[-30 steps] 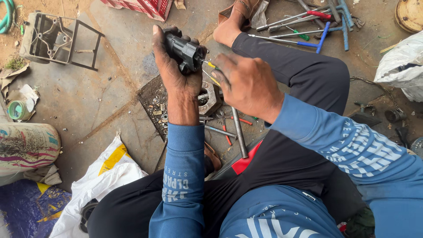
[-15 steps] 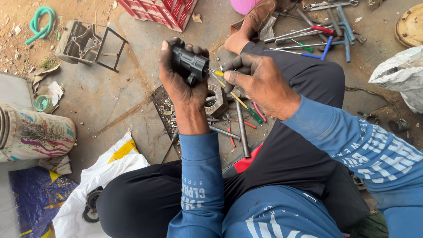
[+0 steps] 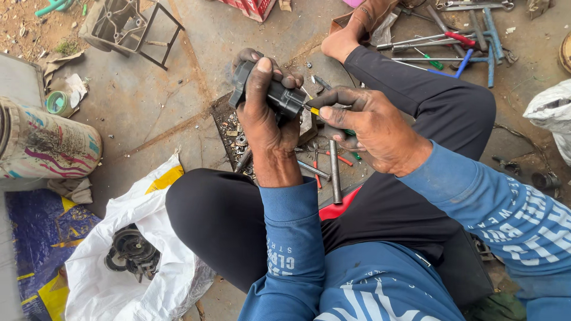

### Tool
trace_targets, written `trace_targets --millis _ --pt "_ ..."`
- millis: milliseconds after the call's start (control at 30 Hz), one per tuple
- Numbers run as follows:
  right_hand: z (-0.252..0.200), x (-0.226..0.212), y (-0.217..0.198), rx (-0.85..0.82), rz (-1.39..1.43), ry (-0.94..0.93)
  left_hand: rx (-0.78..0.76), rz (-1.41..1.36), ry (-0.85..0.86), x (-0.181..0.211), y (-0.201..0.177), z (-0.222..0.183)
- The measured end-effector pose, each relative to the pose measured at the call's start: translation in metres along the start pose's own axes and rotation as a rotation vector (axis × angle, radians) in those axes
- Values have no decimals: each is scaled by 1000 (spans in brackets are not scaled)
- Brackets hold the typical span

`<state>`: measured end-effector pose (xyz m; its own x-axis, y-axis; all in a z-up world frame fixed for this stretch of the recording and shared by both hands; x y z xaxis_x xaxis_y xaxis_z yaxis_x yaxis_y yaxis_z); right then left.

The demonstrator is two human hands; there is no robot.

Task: The person disassembles and repairs a small mechanical component using a screwdriver, pliers, and a hammer while sitting on the floor.

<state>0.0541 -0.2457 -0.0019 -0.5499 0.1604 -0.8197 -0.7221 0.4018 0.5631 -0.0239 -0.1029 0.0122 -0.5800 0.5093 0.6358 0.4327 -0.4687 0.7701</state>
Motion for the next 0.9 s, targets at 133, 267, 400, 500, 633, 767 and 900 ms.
trace_targets --millis 133,267,400,500,633,767,900 --pt "-2 1 4 33 -159 -142 5 -40 -3 1 -4 -1" --pt "-8 5 10 22 -581 -427 -16 -57 2 1 -10 -3" --pt "-7 1 19 -41 -1266 -796 35 -32 4 -1 -20 2" --pt "-9 0 22 -89 -1796 -1068 225 -56 -70 -4 -29 3" --pt "-10 -3 26 -4 -1648 -1024 151 -79 -37 -5 -19 1" --pt "-16 -18 24 48 -1321 -824 171 -109 -54 -4 -15 -2" --pt "-16 -26 24 -21 -1130 -685 220 -132 -43 -2 -19 -4"
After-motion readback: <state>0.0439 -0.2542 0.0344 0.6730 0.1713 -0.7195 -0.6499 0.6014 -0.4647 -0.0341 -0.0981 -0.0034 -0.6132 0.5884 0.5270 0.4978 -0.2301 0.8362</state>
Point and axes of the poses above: each hand's wrist, its own z-axis towards the middle knuckle, its own y-axis out of the palm, x = y × z, the point moved 3 cm from there along z, towards the middle knuckle, and after that the axes turned 7 degrees about -y, right-handed, at the moved point
